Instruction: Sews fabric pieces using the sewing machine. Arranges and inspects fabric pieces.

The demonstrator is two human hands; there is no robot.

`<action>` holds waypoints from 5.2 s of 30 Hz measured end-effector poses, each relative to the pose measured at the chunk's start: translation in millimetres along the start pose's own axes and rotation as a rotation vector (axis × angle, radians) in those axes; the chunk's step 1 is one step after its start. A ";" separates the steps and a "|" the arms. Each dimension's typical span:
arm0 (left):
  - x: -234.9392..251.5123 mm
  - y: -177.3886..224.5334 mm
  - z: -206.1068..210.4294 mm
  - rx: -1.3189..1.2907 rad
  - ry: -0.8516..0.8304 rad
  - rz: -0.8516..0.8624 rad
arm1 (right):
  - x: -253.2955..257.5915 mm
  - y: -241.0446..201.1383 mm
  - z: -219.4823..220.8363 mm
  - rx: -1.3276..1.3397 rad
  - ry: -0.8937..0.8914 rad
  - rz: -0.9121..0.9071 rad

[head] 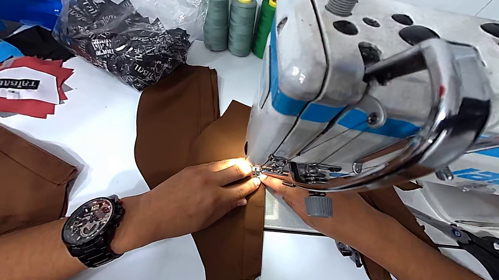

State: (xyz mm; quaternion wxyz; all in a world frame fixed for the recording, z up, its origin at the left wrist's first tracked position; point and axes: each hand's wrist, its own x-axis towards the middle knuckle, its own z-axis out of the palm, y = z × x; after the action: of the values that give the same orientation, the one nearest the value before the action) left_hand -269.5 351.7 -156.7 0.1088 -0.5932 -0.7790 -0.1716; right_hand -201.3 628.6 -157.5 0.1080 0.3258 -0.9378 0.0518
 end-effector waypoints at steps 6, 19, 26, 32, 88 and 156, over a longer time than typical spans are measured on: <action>-1.4 -1.7 0.9 -0.014 -0.013 0.008 | 0.2 0.2 1.3 0.001 0.010 0.009; -1.2 -3.4 1.4 -0.029 -0.009 0.007 | 0.6 2.9 1.2 0.000 -0.029 0.026; -1.0 -4.5 1.5 -0.014 -0.004 0.002 | 0.7 2.0 0.2 -0.005 -0.062 0.054; -0.6 6.4 -2.7 0.059 0.007 -0.013 | -0.6 4.6 -13.4 -0.051 0.078 0.035; 66.5 480.7 251.2 -0.620 -0.571 0.273 | -610.0 -391.4 -27.3 0.144 -0.117 1.784; -15.7 36.7 -59.5 -0.063 -0.131 -0.253 | 24.1 -202.9 9.3 0.242 0.267 0.320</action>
State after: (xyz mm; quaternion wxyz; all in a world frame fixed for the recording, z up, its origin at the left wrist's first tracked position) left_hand -232.0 322.9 -103.0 0.0165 -0.5032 -0.8473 -0.1692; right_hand -95.1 453.9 -155.4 0.1815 0.1738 -0.9419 0.2229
